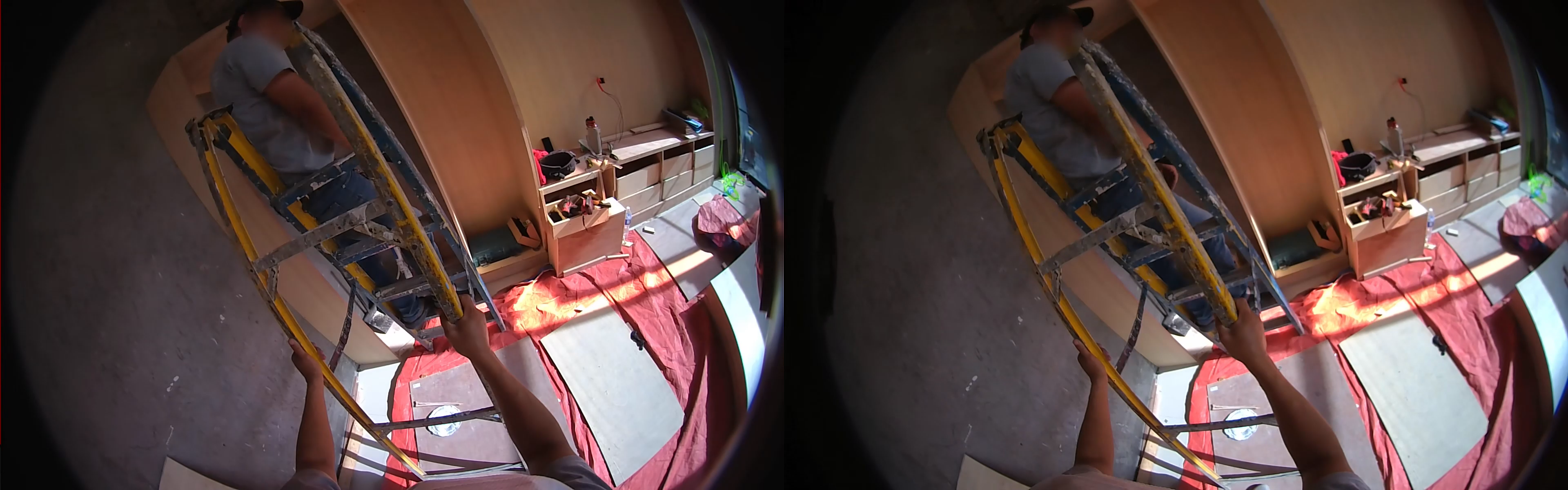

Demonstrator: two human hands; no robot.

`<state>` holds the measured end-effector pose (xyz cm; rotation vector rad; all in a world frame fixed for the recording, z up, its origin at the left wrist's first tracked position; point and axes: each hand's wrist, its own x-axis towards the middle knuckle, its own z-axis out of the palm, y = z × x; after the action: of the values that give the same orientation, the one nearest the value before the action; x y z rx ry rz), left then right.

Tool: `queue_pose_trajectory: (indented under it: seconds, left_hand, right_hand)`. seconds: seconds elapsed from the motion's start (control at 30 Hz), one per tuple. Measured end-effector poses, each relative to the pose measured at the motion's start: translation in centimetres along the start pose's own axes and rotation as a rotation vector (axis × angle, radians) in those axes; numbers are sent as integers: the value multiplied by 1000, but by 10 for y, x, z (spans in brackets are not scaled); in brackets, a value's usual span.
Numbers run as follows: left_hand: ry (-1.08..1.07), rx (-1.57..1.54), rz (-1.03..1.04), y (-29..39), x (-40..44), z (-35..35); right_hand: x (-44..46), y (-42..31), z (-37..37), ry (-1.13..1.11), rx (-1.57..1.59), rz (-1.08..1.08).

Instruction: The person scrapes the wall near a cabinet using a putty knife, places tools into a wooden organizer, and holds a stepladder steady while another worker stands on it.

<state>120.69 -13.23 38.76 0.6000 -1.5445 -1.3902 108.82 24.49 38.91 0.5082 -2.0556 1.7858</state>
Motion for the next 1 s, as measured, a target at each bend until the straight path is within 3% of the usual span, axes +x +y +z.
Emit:
queue_pose_trajectory:
  seconds: [1.0]
  left_hand:
    - [-18,21,3,5,-4,1]
  right_hand:
    - [-1,1,1,27,16,-33]
